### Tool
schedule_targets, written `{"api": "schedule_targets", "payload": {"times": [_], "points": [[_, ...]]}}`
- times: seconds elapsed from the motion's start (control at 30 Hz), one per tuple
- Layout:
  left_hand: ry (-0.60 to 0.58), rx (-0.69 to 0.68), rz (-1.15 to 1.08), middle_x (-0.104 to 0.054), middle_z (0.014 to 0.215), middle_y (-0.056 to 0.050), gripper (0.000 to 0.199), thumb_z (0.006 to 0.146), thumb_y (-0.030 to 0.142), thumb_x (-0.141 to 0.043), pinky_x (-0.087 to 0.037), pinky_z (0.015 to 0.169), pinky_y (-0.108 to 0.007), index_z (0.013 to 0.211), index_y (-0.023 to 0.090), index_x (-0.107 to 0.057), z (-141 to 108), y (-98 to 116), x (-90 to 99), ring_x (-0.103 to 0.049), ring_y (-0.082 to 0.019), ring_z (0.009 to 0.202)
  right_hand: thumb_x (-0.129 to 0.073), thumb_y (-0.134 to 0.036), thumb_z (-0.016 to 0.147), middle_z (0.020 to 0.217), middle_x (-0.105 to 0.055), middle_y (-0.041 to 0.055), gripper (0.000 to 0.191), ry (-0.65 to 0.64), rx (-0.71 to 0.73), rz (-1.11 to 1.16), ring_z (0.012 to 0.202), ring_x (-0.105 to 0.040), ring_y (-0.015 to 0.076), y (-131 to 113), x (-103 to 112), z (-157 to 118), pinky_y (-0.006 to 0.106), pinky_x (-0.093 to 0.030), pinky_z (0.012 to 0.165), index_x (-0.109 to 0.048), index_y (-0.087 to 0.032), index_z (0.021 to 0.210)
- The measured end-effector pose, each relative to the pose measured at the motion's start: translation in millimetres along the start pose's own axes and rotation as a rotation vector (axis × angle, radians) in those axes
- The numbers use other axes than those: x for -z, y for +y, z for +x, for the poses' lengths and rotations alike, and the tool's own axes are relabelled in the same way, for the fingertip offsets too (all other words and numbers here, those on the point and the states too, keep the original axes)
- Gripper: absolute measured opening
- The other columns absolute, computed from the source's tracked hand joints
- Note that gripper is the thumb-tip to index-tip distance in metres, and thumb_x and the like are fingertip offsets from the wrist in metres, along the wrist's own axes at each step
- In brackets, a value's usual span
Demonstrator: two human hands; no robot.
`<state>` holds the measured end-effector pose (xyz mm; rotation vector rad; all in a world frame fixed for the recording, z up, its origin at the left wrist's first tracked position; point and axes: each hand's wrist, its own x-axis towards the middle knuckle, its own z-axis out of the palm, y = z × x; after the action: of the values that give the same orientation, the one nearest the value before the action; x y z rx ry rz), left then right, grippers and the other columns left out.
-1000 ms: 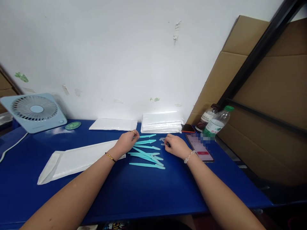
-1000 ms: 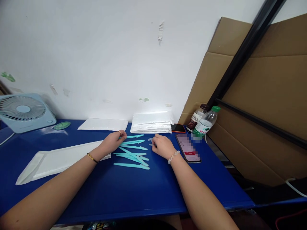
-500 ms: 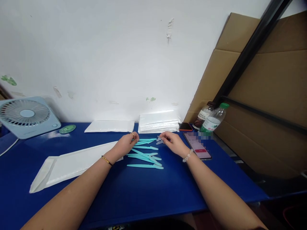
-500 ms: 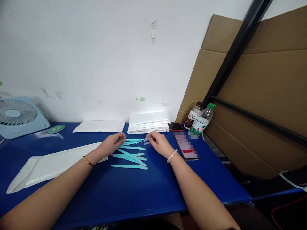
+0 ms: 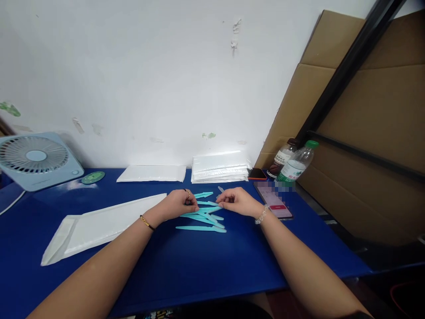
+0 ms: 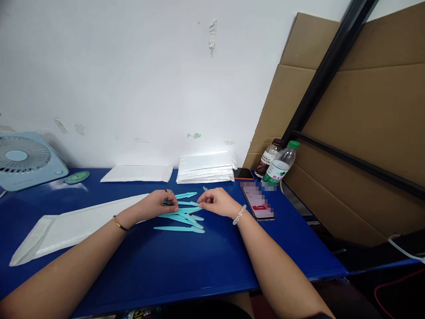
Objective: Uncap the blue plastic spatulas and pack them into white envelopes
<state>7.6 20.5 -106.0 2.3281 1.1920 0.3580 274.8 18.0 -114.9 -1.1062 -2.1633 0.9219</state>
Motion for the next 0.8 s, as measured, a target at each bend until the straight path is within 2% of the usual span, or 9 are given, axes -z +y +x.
{"api": "schedule_targets", "payload": {"times": [0.1, 0.2, 0.27, 0.4, 0.5, 0.63, 0.8], "points": [[0.132, 0.042, 0.134, -0.065, 0.094, -0.003, 0.031, 0.085, 0.047, -0.047, -0.043, 0.07, -0.028, 0.092, 0.024, -0.067, 3.3, -5.4, -2.9, -0.059, -0.019, 0.084, -0.058, -0.025, 0.082, 0.083, -0.066, 0.004, 0.015, 0.134, 0.053, -0.227, 0.067, -0.057, 0.0136, 8.3, 5.7, 1.4, 0.026, -0.044, 0.061, -0.071, -0.019, 0.088], [0.235, 0.088, 0.277, -0.064, 0.103, -0.005, 0.028, 0.085, 0.04, -0.047, -0.042, 0.076, -0.031, 0.101, 0.024, -0.064, 8.2, -14.3, -7.0, -0.058, -0.023, 0.093, -0.06, -0.019, 0.08, 0.091, -0.062, 0.0049, 0.013, 0.141, 0.059, -0.387, 0.072, -0.057, 0.0137, 16.6, 6.5, 3.3, 0.026, -0.044, 0.066, -0.069, -0.019, 0.09], [0.244, 0.119, 0.303, -0.065, 0.102, -0.005, 0.025, 0.084, 0.037, -0.048, -0.042, 0.074, -0.031, 0.098, 0.023, -0.064, 10.9, -18.9, -9.4, -0.058, -0.023, 0.092, -0.06, -0.018, 0.081, 0.093, -0.06, 0.0051, 0.012, 0.1, 0.066, -0.448, 0.076, -0.057, 0.0141, 18.0, 3.7, 4.5, 0.026, -0.044, 0.069, -0.067, -0.018, 0.09], [0.2, 0.159, 0.295, -0.065, 0.086, -0.004, 0.021, 0.084, 0.028, -0.044, -0.039, 0.066, -0.028, 0.08, 0.021, -0.064, 13.4, -20.6, -10.8, -0.059, -0.019, 0.079, -0.055, -0.014, 0.082, 0.088, -0.057, 0.0051, 0.008, 0.078, 0.093, -0.611, 0.076, -0.056, 0.0149, 10.9, -4.8, 6.7, 0.025, -0.043, 0.069, -0.063, -0.017, 0.084], [0.174, 0.172, 0.257, -0.066, 0.086, -0.003, 0.022, 0.084, 0.03, -0.044, -0.039, 0.064, -0.028, 0.079, 0.022, -0.064, 12.7, -18.4, -9.2, -0.059, -0.019, 0.077, -0.054, -0.012, 0.081, 0.083, -0.056, 0.0051, 0.008, 0.09, 0.103, -0.7, 0.074, -0.054, 0.0154, 5.9, -9.1, 7.7, 0.026, -0.041, 0.069, -0.059, -0.016, 0.078], [0.133, 0.182, 0.187, -0.065, 0.091, -0.003, 0.026, 0.077, 0.047, -0.055, -0.04, 0.066, -0.028, 0.085, 0.024, -0.065, 9.0, -13.6, -5.4, -0.059, -0.022, 0.086, -0.052, -0.013, 0.081, 0.083, -0.057, 0.0036, 0.007, 0.125, 0.072, -0.559, 0.069, -0.053, 0.0131, 8.1, -8.6, 6.7, 0.024, -0.04, 0.065, -0.056, -0.017, 0.078], [0.069, 0.214, 0.155, -0.065, 0.093, -0.006, 0.024, 0.076, 0.042, -0.055, -0.041, 0.065, -0.028, 0.081, 0.021, -0.064, 4.8, -6.7, -3.3, -0.059, -0.023, 0.086, -0.048, -0.021, 0.087, 0.073, -0.059, -0.0002, 0.011, 0.186, 0.002, -0.304, 0.061, -0.051, 0.0117, 11.4, -3.1, 5.5, 0.023, -0.038, 0.059, -0.058, -0.018, 0.085]]}}
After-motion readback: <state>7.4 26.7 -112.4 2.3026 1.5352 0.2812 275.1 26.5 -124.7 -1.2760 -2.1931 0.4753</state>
